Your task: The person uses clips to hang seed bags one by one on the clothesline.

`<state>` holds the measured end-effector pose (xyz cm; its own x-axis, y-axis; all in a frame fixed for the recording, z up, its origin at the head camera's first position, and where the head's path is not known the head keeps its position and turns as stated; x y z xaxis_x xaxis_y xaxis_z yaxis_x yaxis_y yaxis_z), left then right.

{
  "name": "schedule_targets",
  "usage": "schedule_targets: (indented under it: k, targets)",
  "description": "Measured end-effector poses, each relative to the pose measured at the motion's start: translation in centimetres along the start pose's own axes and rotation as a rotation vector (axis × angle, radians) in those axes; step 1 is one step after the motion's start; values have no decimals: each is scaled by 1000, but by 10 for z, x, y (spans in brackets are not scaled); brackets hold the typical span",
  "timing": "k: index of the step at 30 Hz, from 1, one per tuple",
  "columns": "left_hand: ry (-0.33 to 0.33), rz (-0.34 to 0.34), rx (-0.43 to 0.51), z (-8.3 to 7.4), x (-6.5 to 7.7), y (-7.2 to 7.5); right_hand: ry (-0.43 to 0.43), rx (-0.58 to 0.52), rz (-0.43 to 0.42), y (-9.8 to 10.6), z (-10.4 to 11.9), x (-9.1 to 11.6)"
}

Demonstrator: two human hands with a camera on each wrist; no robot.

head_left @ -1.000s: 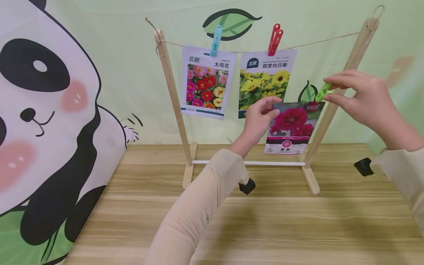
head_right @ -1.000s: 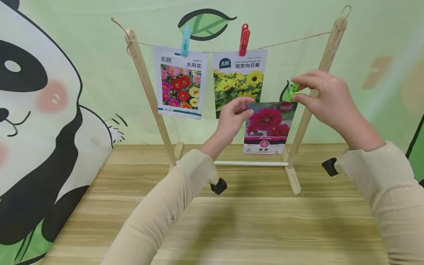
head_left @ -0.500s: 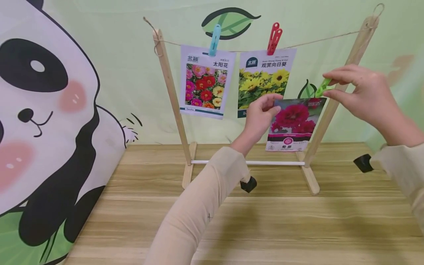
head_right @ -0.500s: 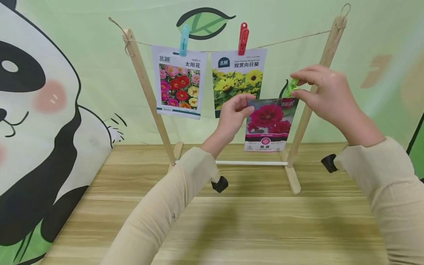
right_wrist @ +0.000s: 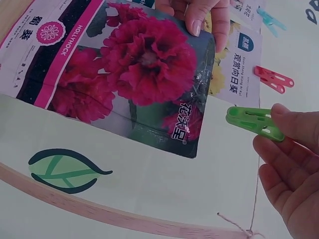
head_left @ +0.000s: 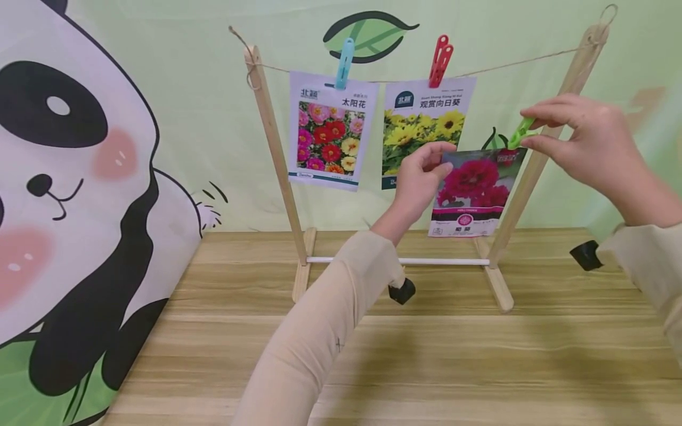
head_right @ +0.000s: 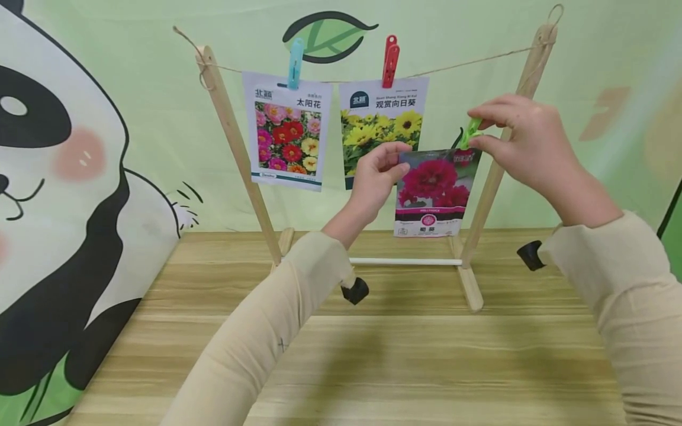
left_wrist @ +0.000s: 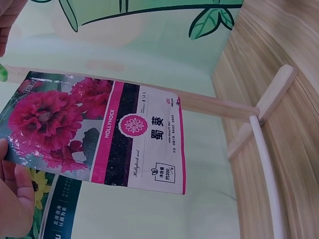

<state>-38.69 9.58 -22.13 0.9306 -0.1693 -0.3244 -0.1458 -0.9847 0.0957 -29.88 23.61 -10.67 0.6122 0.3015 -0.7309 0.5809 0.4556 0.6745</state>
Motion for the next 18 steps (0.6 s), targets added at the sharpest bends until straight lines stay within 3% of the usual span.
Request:
schedule_targets:
  k: [18]
  targets:
    - [-34, -16, 6, -7, -10, -2, -30, 10, 14, 5, -4, -7]
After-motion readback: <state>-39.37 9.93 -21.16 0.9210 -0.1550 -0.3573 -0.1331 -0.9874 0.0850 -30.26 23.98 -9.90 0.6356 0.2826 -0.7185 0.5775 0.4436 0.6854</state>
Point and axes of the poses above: each hand's wrist, its own x-axis away from the middle knuckle, its own y-axis out of the back of the hand, z = x × y, the point moved 10 cm from there along -x, towards the middle knuckle, and after that the axes turned 2 degrees about x, right-handed, at the moved point
